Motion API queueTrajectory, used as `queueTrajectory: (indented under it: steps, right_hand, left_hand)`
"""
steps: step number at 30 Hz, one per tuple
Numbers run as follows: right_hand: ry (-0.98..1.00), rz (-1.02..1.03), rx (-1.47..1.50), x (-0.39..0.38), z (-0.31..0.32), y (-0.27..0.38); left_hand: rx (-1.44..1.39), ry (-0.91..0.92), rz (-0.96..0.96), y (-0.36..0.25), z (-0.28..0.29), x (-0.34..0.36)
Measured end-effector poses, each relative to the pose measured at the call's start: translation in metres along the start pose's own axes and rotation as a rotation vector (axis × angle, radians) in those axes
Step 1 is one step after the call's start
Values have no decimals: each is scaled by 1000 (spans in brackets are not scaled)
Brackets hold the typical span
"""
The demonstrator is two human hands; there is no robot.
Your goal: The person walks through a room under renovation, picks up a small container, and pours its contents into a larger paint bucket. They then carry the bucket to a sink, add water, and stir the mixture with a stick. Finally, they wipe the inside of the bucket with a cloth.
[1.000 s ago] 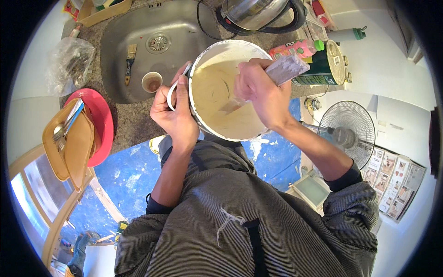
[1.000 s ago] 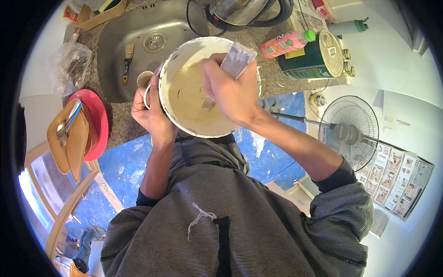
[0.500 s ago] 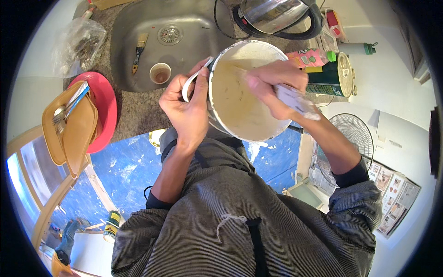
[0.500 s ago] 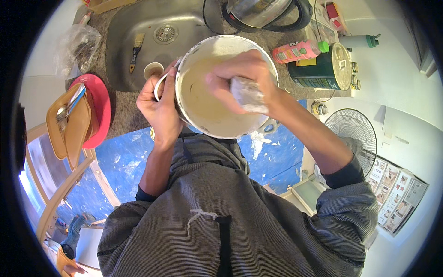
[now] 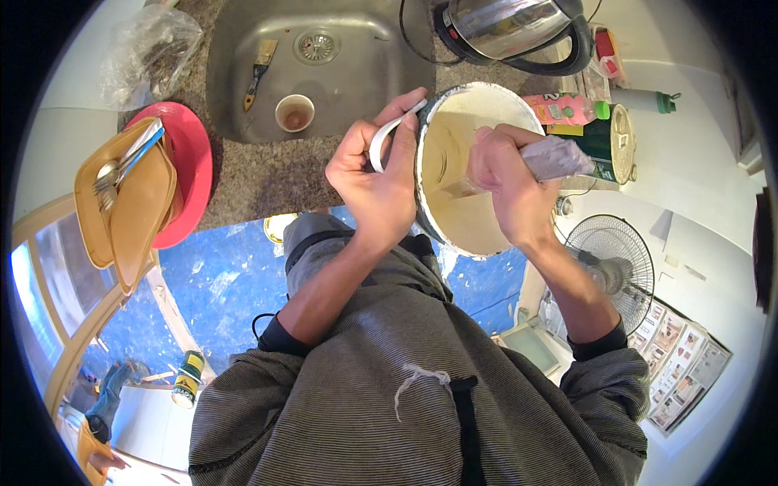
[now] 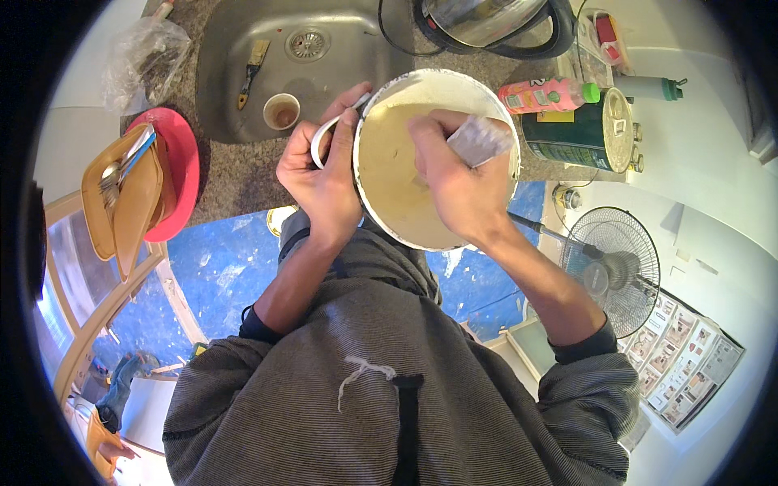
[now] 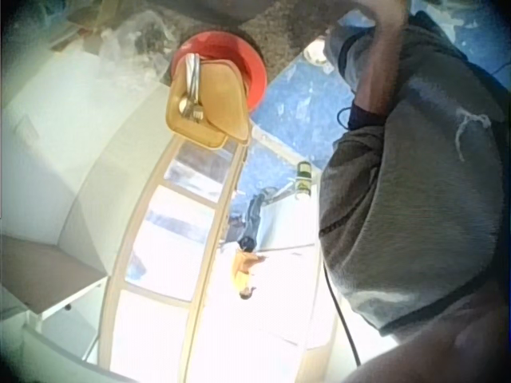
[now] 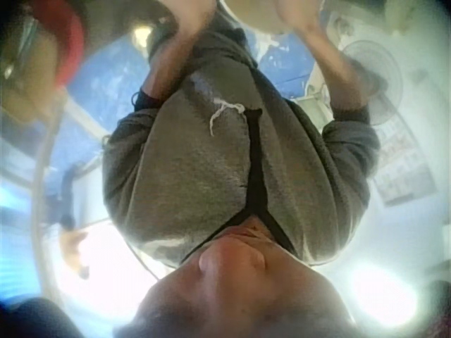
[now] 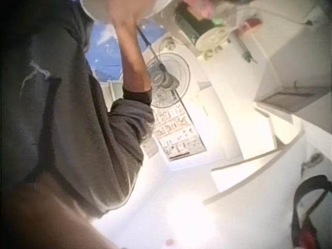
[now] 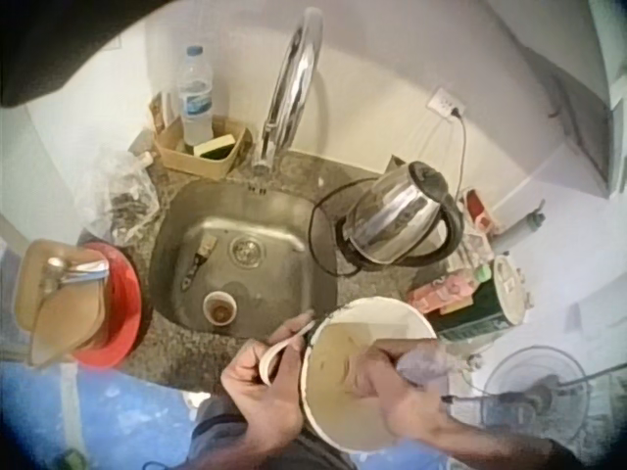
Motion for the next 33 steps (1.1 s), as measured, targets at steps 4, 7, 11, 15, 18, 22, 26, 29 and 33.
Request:
queueTrajectory:
  steps: [4,7,11,15,18,22,26,29,33]
  right_hand:
    - [16,13,290,10,15,-3]
    - [-6,140,-77,11,20,-5]
    - [379,722,-460,18,7,2]
    - [454,474,-507,9,8,16]
    - [158,204,-296,-6,18,10]
    - [-48,102,-17,-24,28,4]
    - [56,352,-414,-15,42,12]
    - [193,524,-320,-20,36,11]
    - [-41,198,-376,-36,25,20]
  left_hand:
    - [30,69,-18,2,3,2]
    - [44,99,-14,-2,1,2]
    - [76,138,-16,-2,1,5]
    - [101,82,-36,-1,2,3]
    - [163,62,-117,5,0,2]
    - [165,99,-112,5,0,1]
    - [198,110,-151,5,1,1]
    - [198,75,-255,10,0,0]
    - [268,125,-286,14,-2,-10]
Point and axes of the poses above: each hand's wrist, its own x-axis towards the middle knuckle, its own z-axis out of the back of the hand, y = z × x, the point moved 2 cm from there along x, towards the middle knuckle, and after that the axes turned 12 degrees about x, right-handed, at the moved point
